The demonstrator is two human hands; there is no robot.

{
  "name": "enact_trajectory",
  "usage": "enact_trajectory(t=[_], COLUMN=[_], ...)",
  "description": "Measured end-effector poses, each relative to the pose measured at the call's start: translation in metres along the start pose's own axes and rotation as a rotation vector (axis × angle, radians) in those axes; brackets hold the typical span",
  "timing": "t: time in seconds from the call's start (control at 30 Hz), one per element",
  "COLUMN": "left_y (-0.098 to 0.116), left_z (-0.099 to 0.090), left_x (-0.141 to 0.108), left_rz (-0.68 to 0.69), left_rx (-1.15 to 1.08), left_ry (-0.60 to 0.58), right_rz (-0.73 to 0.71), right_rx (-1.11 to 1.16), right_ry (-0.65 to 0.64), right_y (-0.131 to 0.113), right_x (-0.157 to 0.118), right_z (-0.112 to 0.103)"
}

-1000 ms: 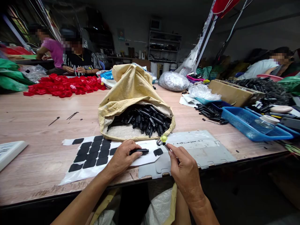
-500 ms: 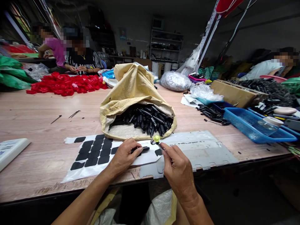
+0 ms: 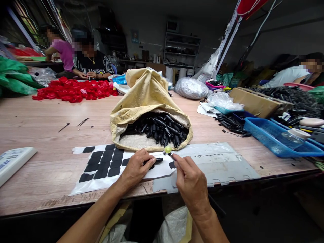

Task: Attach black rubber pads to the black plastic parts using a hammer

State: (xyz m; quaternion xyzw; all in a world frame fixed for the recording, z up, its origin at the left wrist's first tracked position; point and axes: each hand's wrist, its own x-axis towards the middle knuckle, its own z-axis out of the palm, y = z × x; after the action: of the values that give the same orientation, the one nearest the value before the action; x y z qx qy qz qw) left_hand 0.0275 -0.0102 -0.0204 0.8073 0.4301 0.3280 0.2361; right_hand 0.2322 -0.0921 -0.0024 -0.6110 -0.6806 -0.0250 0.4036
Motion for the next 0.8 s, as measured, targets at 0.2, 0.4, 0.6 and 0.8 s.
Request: enact_trajectory(t=[0.2,0.4,0.6,0.8], left_y=[0.002,0.0,0.03,0.069], left_z=[-0.001,-0.001,-0.019,-0.026], left_x=[-0.002,0.0,-0.016,-0.071], left_rz=[-0.013,0.047,0.157,0.191], left_rx=[-0.022,0.034,0.01,0.067], left_ry=[0.005,-0.025,-0.126,-0.685], right_rz=[0.101,0.185,0.234,0.253], right_rx=[-0.285,-0.574,-0.625,-0.653], right_ry=[0.157,0.125,0.109,0.117], right_y=[0.05,0.094,0.092,0.087], right_x=[0.007,-0.001,-0.001,-0.003], right_z=[-0.021,-0.013,-0.009,-0.008])
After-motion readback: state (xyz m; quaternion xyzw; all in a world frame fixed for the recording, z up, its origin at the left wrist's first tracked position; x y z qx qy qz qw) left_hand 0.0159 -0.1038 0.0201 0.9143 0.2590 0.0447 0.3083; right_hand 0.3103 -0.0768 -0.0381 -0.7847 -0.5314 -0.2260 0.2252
